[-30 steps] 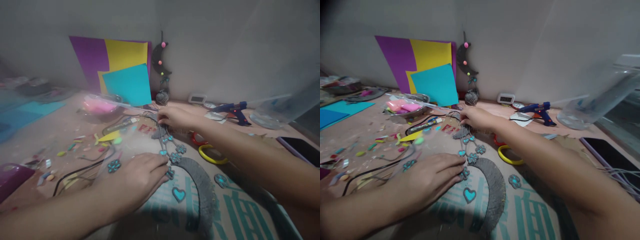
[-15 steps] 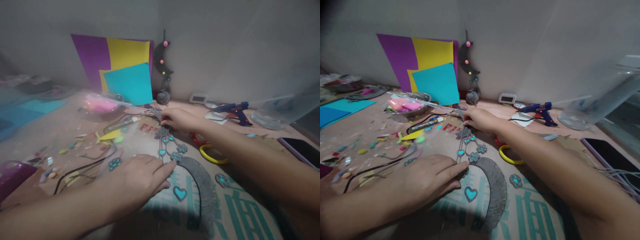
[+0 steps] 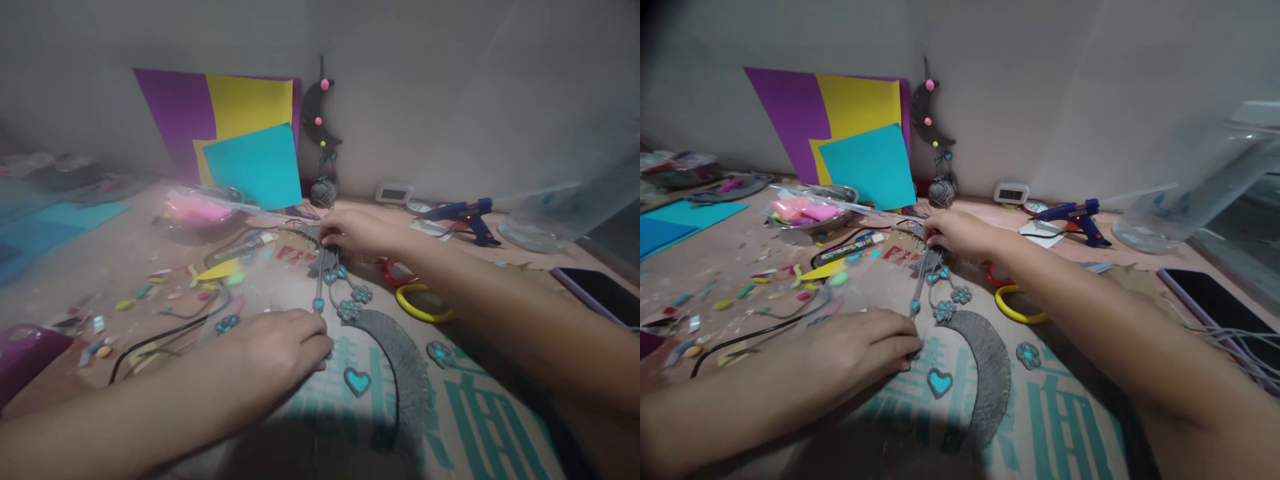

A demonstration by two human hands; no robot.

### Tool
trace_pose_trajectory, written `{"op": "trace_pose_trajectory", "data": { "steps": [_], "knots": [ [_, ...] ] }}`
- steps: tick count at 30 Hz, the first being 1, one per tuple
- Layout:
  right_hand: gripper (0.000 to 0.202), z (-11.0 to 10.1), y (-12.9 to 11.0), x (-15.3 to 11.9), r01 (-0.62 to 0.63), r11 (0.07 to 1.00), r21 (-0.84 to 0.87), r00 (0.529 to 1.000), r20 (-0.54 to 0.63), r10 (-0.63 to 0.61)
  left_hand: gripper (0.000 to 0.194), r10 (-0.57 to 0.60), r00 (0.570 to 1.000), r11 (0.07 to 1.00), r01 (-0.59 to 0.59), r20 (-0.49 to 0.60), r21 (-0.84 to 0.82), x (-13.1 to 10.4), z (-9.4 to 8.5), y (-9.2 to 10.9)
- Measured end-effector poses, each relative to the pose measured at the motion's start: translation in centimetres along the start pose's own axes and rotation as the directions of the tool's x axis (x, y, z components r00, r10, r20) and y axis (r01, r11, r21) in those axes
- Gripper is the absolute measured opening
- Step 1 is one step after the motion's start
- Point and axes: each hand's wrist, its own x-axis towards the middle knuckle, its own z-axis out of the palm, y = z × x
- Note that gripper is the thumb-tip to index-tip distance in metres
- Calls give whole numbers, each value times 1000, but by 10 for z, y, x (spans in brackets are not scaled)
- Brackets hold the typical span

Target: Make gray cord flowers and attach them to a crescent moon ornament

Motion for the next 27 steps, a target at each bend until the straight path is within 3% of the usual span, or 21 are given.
{"op": "trace_pose_trajectory", "data": {
  "steps": [4, 7, 10, 18, 21, 27],
  "knots": [
    [18, -2, 4, 0, 19, 999, 38, 998, 53, -21, 33, 79, 995, 994, -83, 62, 64, 0, 0, 2],
    [26, -7, 7, -1, 52, 994, 99, 993, 101, -63, 35, 88, 993, 991, -95, 79, 91, -1, -1, 4],
    [21, -10, 8, -3, 51, 988, 145, 987, 141, -72, 36, 84, 994, 993, -90, 75, 78, -2, -2, 6],
    [16, -1, 3, -3, -30, 998, 53, 998, 58, 27, 42, -60, 998, 975, 65, 29, -215, 5, -4, -2],
    [19, -2, 0, -4, -20, 999, 26, 998, 55, 19, 33, -99, 995, 942, 94, 1, -321, 9, -5, -7],
    [17, -8, -8, -7, -37, 997, -65, 997, 65, 41, 26, -78, 996, 948, 59, -49, -313, 8, -6, -7]
  ]
}}
